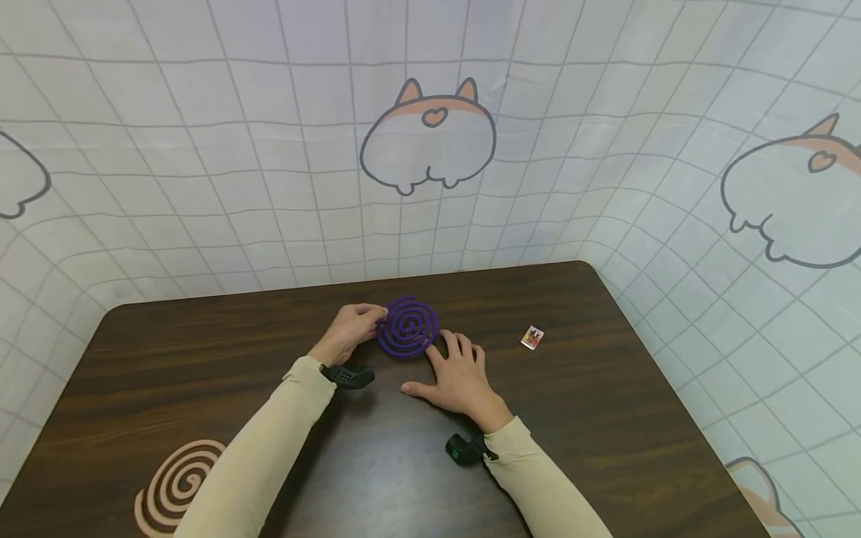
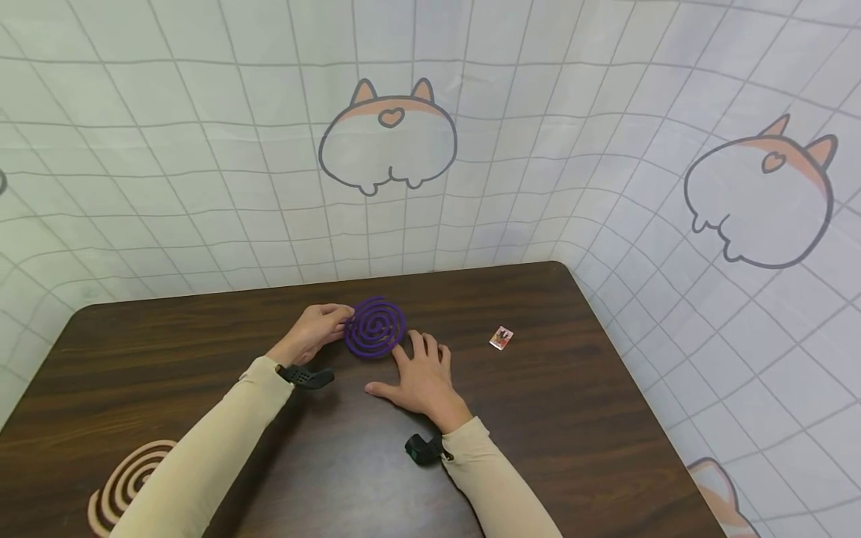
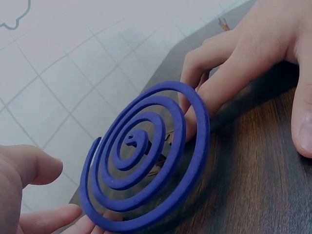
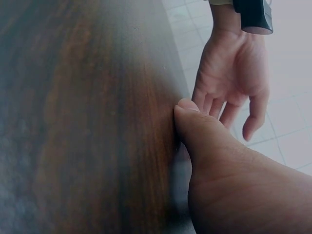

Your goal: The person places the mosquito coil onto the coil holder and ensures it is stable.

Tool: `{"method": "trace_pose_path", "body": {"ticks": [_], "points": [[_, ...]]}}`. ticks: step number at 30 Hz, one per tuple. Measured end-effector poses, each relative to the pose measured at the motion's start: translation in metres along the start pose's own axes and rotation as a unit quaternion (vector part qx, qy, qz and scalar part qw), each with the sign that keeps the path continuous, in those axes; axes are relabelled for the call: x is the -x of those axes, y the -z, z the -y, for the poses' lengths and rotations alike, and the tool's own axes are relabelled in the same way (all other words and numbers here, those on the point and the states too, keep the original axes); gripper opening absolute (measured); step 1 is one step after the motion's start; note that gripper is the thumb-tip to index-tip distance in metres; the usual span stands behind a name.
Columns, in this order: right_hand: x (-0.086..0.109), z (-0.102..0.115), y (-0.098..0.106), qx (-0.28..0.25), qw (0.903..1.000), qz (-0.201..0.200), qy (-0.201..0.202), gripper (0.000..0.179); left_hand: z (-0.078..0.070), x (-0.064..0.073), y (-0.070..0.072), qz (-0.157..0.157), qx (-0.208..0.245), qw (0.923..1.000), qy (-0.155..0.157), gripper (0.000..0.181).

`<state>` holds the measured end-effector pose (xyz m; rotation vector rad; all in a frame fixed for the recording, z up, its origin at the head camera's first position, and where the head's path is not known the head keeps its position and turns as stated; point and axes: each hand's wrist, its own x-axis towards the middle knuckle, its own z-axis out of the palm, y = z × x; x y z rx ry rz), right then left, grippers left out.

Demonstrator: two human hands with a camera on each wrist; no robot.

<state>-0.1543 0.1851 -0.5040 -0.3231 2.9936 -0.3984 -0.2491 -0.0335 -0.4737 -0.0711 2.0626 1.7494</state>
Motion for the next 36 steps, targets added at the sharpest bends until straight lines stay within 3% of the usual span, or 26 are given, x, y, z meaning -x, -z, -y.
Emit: {"method": "trace_pose_path", "body": {"ticks": [16,36], "points": [[0.000,0.001,-0.004,0.001,1.0000,0.002,-0.003,0.091,0.002,0.009,0.017,-0.004,0.002,1.0000,-0.008,0.047],[-0.001,0.003,-0.002,0.006,1.0000,0.003,-0.002,0.092,-0.003,0.035,0.046,-0.013,-0.028,0.9991,-0.028,0.047]]}}
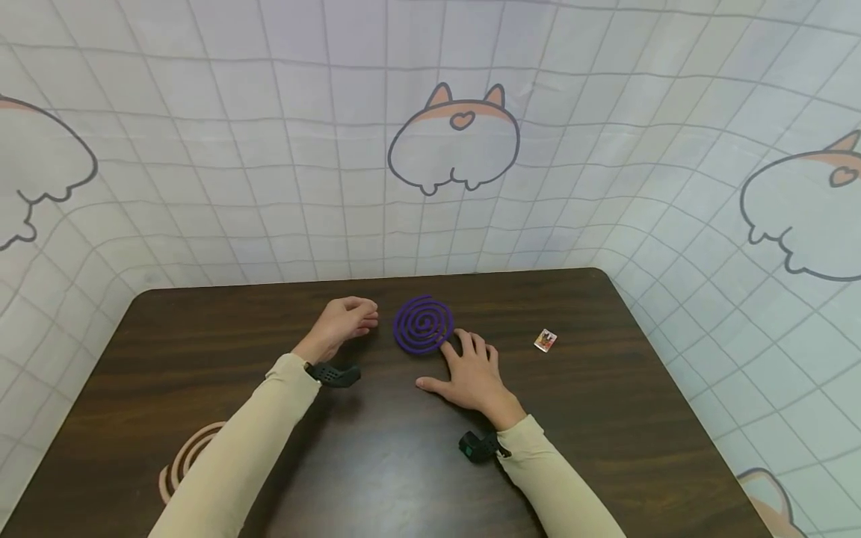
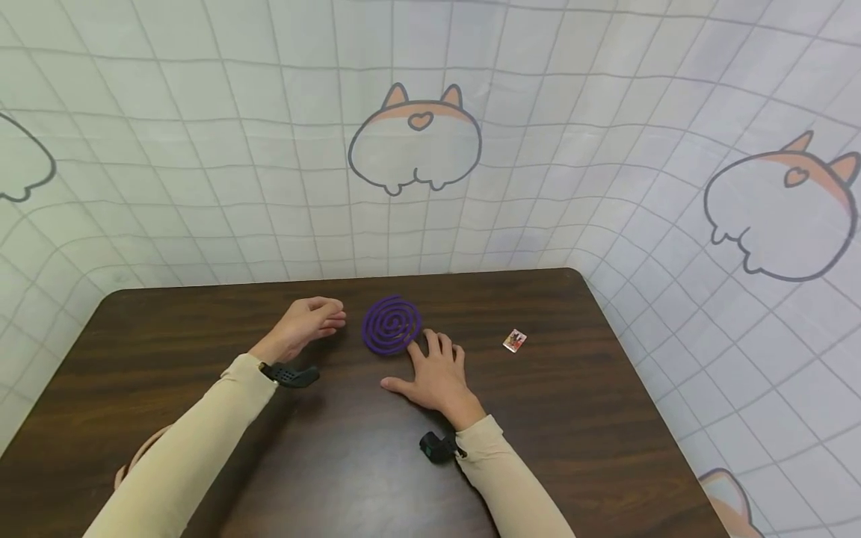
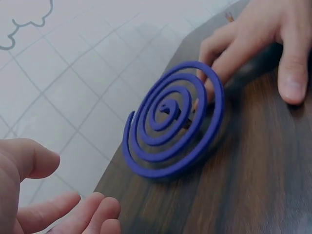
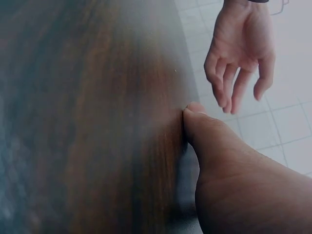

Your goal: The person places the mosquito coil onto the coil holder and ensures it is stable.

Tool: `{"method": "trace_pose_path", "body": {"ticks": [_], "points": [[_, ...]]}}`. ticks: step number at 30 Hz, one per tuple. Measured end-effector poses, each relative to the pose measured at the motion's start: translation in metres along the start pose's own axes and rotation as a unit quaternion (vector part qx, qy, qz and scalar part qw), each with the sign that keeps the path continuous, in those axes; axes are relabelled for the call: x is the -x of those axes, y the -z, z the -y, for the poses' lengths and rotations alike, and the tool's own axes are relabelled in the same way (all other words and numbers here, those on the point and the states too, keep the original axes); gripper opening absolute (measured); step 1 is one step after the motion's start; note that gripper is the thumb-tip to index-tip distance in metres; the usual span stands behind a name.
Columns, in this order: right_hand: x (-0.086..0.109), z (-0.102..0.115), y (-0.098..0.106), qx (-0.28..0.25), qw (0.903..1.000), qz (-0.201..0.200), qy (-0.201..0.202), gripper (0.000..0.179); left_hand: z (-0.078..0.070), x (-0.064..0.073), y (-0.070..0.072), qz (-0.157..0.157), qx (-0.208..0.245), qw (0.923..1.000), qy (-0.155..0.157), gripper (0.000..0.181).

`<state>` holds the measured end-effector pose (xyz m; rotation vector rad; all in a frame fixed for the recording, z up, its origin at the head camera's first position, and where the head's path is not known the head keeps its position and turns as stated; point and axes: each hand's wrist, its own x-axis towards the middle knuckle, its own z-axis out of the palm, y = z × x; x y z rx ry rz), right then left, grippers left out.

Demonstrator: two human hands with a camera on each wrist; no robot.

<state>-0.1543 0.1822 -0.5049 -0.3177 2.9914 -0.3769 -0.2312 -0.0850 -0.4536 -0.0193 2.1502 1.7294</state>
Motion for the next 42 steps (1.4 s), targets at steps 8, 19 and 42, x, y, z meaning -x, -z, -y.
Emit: {"method": "trace_pose_path", "body": {"ticks": [8,19,42], "points": [[0.003,0.005,0.004,-0.005,1.0000,0.007,-0.001,0.089,0.005,0.008,0.014,-0.006,-0.002,1.0000,0.003,0.047],[0.015,-0.001,0.012,-0.003,0.9999,0.013,-0.010,0.087,0.012,0.020,0.037,-0.008,-0.030,0.9995,0.001,0.048],[0.036,-0.029,0.048,0.032,0.9966,-0.074,0.016,0.087,0.004,0.063,0.065,0.023,-0.100,0.9942,-0.031,0.052]]}}
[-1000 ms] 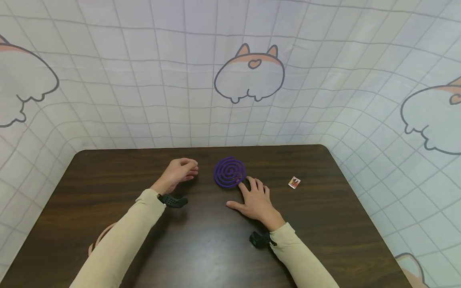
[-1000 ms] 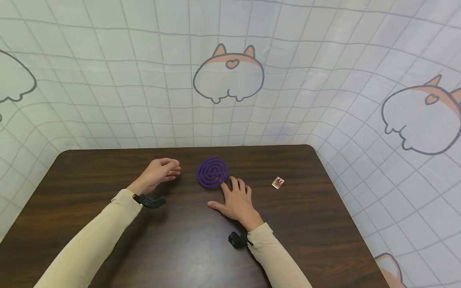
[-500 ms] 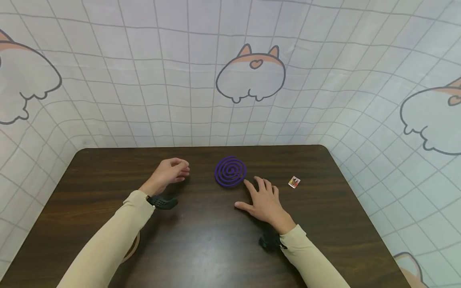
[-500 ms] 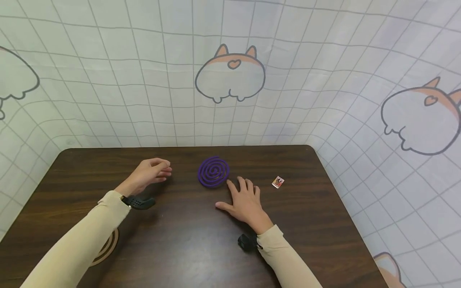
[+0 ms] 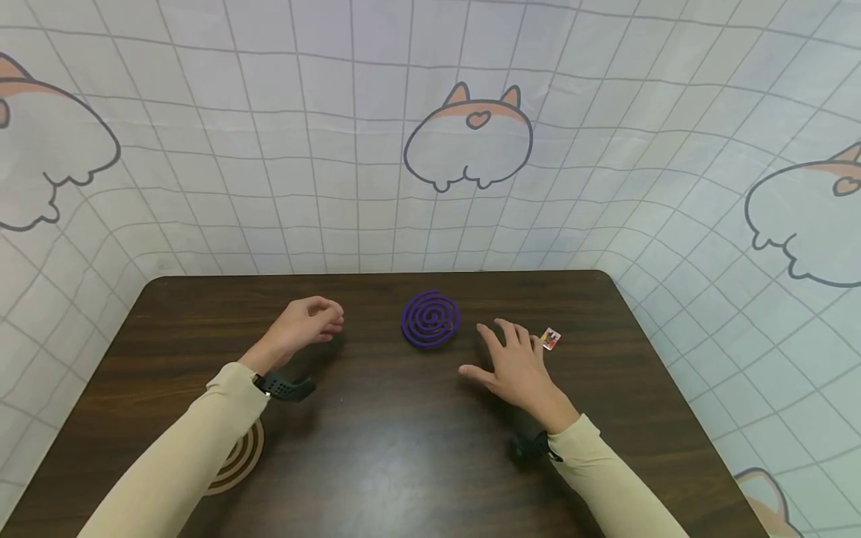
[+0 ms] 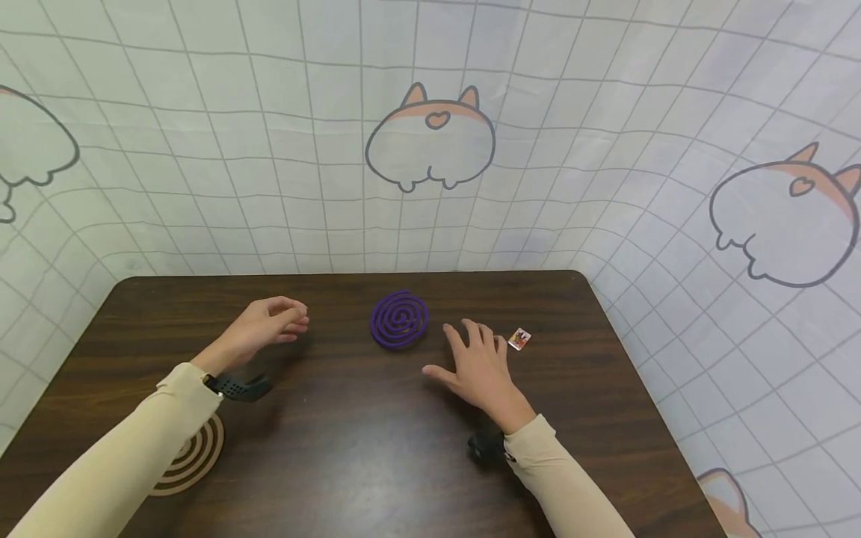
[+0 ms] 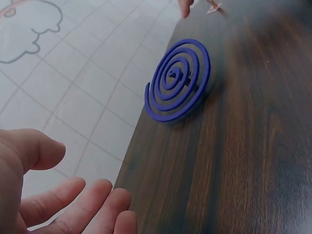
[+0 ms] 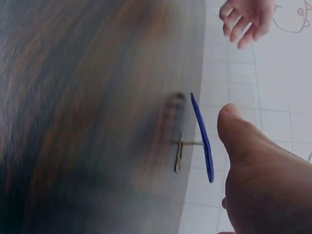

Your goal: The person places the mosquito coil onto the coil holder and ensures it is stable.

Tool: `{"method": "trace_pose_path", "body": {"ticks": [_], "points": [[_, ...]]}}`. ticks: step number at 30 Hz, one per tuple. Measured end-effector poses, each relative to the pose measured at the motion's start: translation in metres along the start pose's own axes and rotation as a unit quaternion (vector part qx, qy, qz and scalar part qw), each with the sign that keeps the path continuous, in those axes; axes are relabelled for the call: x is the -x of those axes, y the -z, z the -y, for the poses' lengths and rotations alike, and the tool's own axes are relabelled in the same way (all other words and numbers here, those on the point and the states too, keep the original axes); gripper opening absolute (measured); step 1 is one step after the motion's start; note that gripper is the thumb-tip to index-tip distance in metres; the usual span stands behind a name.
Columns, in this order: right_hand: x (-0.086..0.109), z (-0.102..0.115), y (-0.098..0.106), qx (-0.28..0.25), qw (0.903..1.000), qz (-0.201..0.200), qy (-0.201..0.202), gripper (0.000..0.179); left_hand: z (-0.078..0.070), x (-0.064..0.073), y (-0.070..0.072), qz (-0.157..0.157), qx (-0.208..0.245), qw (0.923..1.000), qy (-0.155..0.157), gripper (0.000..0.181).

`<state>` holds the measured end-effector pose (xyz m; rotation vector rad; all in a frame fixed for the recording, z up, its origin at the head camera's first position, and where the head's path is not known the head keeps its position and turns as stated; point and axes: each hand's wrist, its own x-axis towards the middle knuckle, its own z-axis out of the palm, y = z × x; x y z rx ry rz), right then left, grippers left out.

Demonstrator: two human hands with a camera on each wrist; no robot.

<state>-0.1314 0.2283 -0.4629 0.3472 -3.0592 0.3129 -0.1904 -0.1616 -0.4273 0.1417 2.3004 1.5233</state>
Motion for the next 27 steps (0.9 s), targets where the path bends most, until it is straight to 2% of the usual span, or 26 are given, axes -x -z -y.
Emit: {"method": "trace_pose_path", "body": {"ticks": [13,27], "points": [[0.001,-0.032,0.027,-0.001,0.9991,-0.043,-0.003,0.086,0.002,0.022,0.024,-0.009,-0.040,0.9992,-0.001,0.048],[0.005,-0.079,0.045,-0.009,0.9954,-0.095,-0.010,0.082,0.008,0.051,0.053,-0.027,-0.090,0.9955,0.001,0.056]]}}
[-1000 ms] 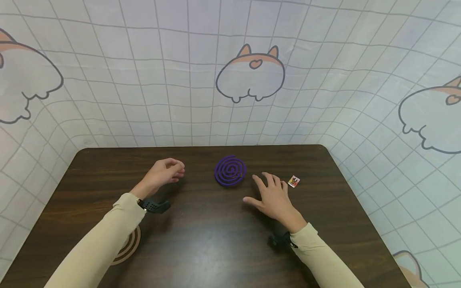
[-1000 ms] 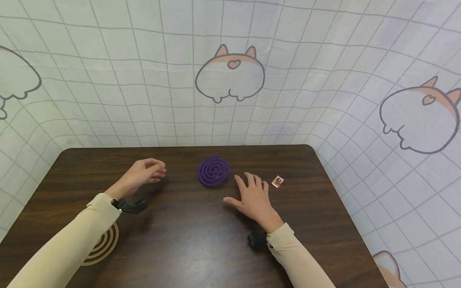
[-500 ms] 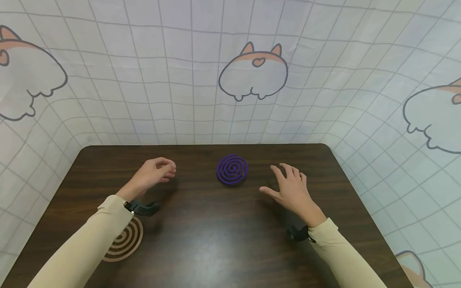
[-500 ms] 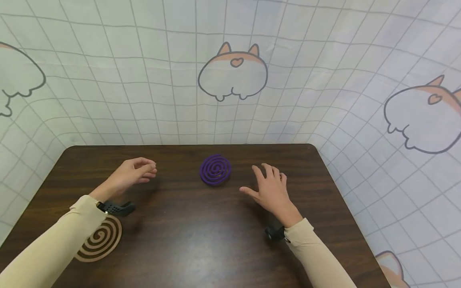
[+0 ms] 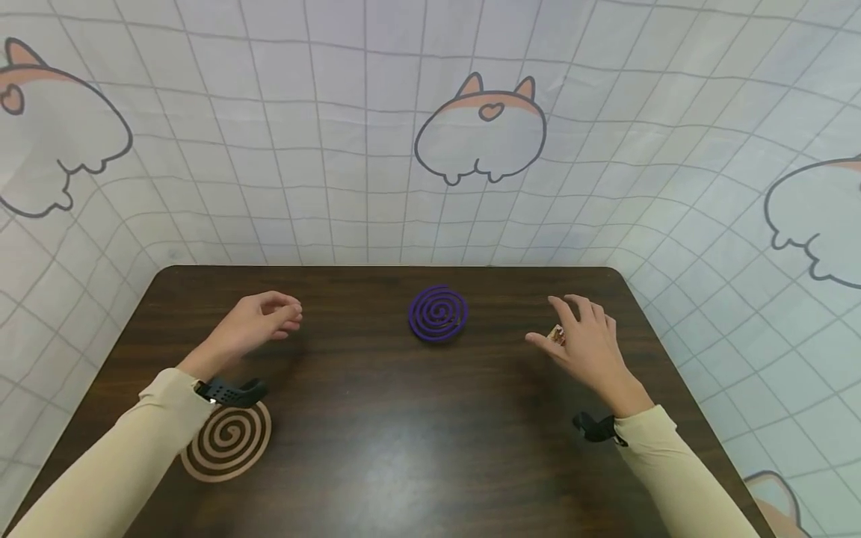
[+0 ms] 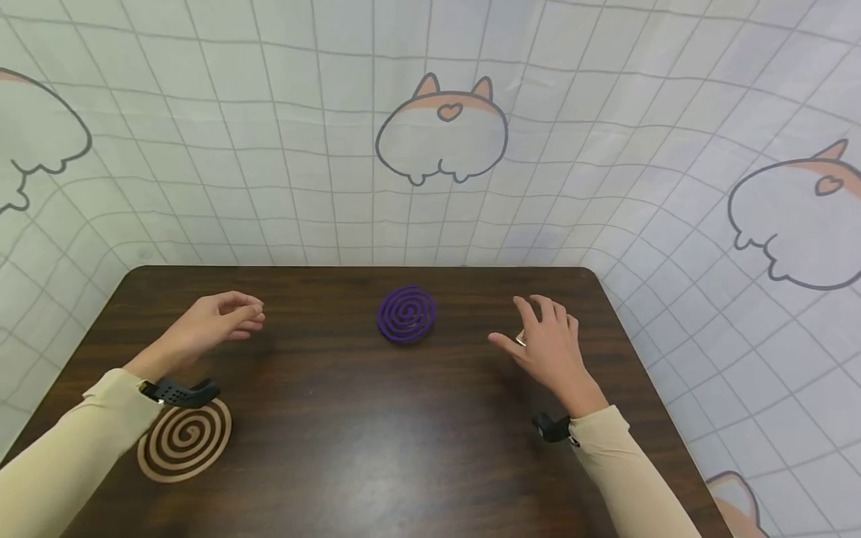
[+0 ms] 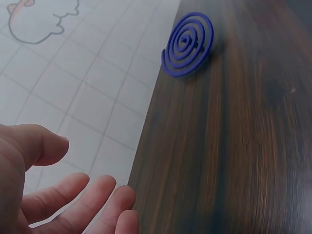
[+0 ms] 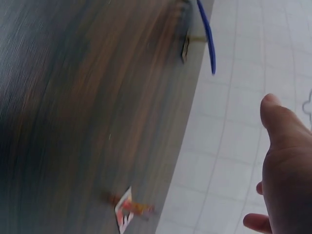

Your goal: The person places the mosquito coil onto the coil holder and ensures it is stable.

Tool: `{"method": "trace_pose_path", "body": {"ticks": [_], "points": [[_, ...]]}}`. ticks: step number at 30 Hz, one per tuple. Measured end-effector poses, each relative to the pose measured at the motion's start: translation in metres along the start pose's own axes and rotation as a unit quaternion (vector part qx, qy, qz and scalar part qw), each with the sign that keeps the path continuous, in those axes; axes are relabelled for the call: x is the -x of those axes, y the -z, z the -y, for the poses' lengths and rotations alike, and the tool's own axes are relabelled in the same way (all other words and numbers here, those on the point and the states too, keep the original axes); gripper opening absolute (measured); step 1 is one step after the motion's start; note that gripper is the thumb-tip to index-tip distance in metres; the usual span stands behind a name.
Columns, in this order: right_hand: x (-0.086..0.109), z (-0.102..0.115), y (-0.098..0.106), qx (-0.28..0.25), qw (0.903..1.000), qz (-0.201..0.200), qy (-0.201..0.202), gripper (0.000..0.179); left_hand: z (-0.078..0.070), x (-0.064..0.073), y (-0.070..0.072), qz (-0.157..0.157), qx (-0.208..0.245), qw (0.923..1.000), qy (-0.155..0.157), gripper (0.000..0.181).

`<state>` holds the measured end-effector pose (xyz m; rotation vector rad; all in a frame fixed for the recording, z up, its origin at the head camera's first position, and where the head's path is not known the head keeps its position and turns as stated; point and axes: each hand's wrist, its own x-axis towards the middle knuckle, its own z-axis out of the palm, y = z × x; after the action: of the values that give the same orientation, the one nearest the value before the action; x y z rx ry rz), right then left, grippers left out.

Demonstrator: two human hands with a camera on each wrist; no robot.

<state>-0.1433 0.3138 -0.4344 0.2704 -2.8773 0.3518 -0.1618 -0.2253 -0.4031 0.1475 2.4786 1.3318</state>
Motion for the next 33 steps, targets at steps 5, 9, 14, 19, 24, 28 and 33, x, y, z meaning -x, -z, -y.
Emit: {"method": "trace_pose_path", "body": {"ticks": [5,9,14,19,24,28,33], "points": [[0.000,-0.016,0.006,0.007,0.9999,-0.008,-0.012,0.081,0.005,0.003,0.011,-0.007,-0.024,0.9997,-0.002,0.057],[0.003,-0.029,0.009,0.008,0.9997,-0.012,-0.022,0.080,0.008,0.009,0.018,-0.016,-0.043,0.9989,0.002,0.059],[0.005,-0.042,0.012,0.010,0.9995,-0.020,-0.023,0.075,0.015,0.017,0.024,-0.037,-0.089,0.9953,0.005,0.057],[0.007,-0.053,0.010,0.011,0.9996,-0.018,-0.021,0.074,0.025,0.027,0.027,-0.051,-0.127,0.9906,-0.002,0.054],[0.010,-0.061,0.005,0.007,0.9999,0.000,-0.010,0.075,0.039,0.040,0.027,-0.047,-0.134,0.9899,0.007,0.052],[0.014,-0.068,-0.001,0.009,0.9998,0.016,-0.005,0.074,0.051,0.049,0.028,-0.046,-0.131,0.9902,0.016,0.052],[0.019,-0.076,-0.009,0.012,0.9991,0.040,-0.002,0.076,0.066,0.059,0.029,-0.046,-0.135,0.9891,0.036,0.051]]}}
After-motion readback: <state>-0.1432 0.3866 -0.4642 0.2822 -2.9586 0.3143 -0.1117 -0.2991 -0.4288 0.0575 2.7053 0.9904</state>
